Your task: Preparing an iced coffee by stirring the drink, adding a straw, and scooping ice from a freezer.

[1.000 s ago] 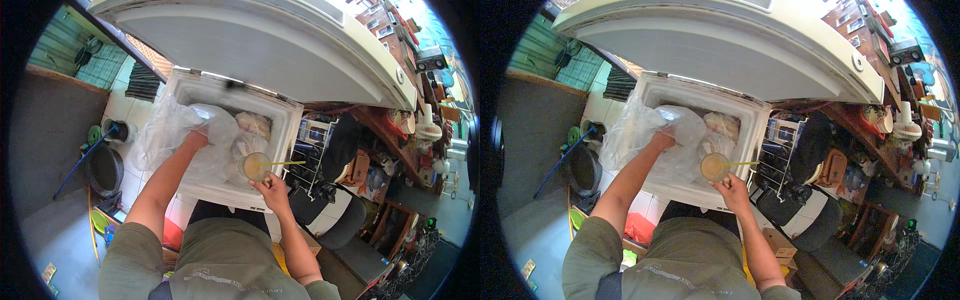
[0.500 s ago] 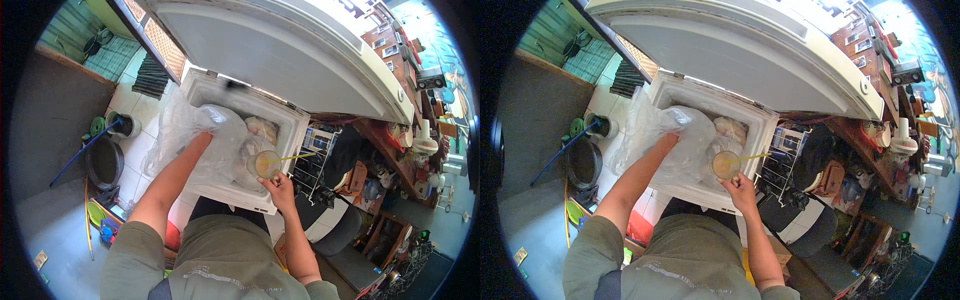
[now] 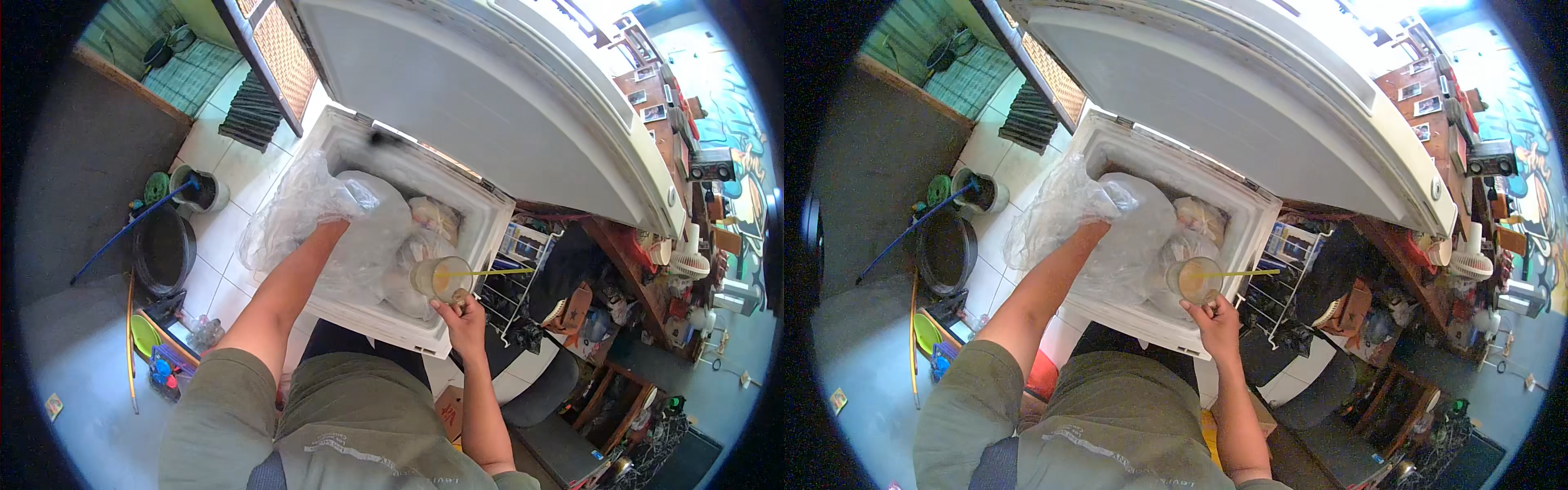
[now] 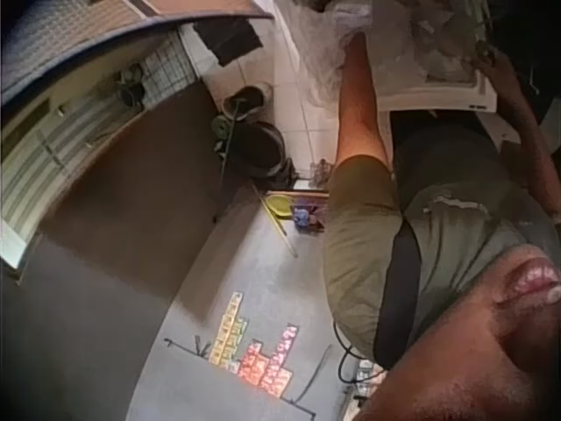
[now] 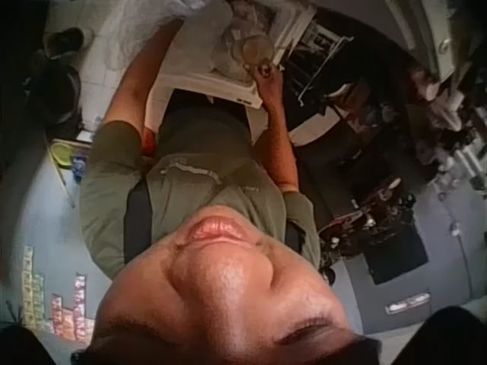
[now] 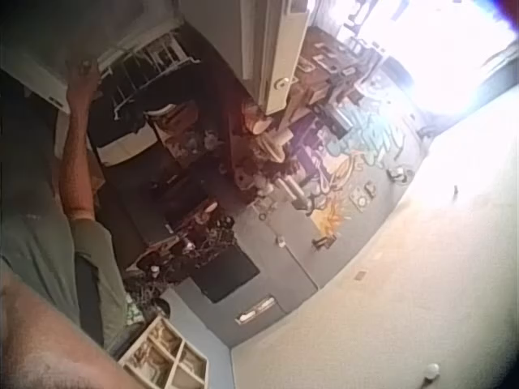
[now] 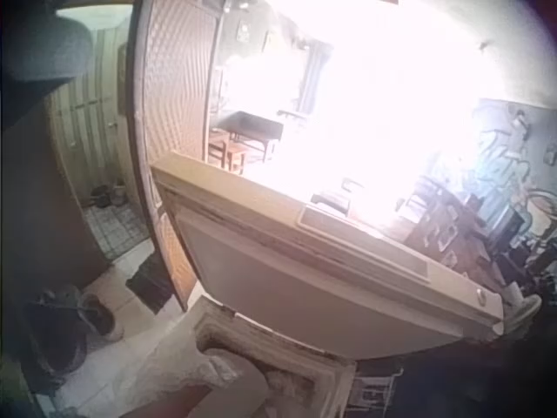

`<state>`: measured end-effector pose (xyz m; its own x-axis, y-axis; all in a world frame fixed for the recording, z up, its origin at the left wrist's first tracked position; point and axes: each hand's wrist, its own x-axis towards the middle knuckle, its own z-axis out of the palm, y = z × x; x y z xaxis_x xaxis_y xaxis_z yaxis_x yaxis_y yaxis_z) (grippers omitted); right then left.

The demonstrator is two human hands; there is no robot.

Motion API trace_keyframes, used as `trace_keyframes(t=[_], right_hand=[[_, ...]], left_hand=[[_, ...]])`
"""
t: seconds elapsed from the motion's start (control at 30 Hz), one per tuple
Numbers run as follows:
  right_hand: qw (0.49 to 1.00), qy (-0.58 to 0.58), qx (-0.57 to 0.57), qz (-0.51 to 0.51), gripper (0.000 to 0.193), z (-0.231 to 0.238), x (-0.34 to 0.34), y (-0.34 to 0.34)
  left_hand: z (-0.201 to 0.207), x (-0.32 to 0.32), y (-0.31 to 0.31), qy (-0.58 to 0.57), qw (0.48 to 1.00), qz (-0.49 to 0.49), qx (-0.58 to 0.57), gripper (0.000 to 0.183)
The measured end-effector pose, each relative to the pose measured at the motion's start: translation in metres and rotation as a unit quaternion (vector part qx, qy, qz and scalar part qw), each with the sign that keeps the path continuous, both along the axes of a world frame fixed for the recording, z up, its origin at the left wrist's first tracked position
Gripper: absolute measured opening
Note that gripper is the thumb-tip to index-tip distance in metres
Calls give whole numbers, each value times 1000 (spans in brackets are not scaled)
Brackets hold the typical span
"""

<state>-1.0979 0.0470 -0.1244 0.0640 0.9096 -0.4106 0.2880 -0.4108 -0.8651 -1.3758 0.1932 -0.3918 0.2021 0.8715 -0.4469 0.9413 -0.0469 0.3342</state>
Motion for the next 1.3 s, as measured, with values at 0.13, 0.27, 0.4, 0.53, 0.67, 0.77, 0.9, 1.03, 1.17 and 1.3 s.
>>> trace_keyframes(t=[0.13, 0.27, 0.4, 0.53, 0.67, 0.77, 0.9, 1.03, 1.17, 1.3], right_hand=[[1000, -10, -12, 7, 18, 10, -7, 6], [1000, -15, -9, 20, 16, 5, -5, 6], [1000, -15, -10, 18, 15, 5, -2, 9], [1000, 25, -6, 3, 15, -3, 1, 7], [1000, 1, -9, 13, 15, -5, 3, 9], [1000, -6, -30, 7, 25, 6, 0, 10], [1000, 6, -4, 12, 12, 3, 2, 8], [999, -16, -12, 29, 13, -2, 12, 2], [1000, 0, -12, 15, 14, -2, 11, 1], [1000, 0, 2, 8, 16, -9, 20, -2]], left_hand=[[9, -11, -7, -9, 999, 14, -37, 48], [22, -5, -11, -18, 997, 23, -72, 48], [33, 4, -43, -34, 994, 20, -101, 48], [42, -6, -47, -44, 989, 29, -139, 48], [10, 3, -56, -79, 991, 58, -93, 47], [-18, -4, -60, -97, 994, 45, -25, 42], [-40, -15, -50, -19, 996, -46, -76, 38], [-44, -23, -44, -22, 995, -82, -44, 37], [-44, -23, -50, -52, 994, -95, -30, 36], [-9, 23, -50, -197, 978, 8, 70, 31]])
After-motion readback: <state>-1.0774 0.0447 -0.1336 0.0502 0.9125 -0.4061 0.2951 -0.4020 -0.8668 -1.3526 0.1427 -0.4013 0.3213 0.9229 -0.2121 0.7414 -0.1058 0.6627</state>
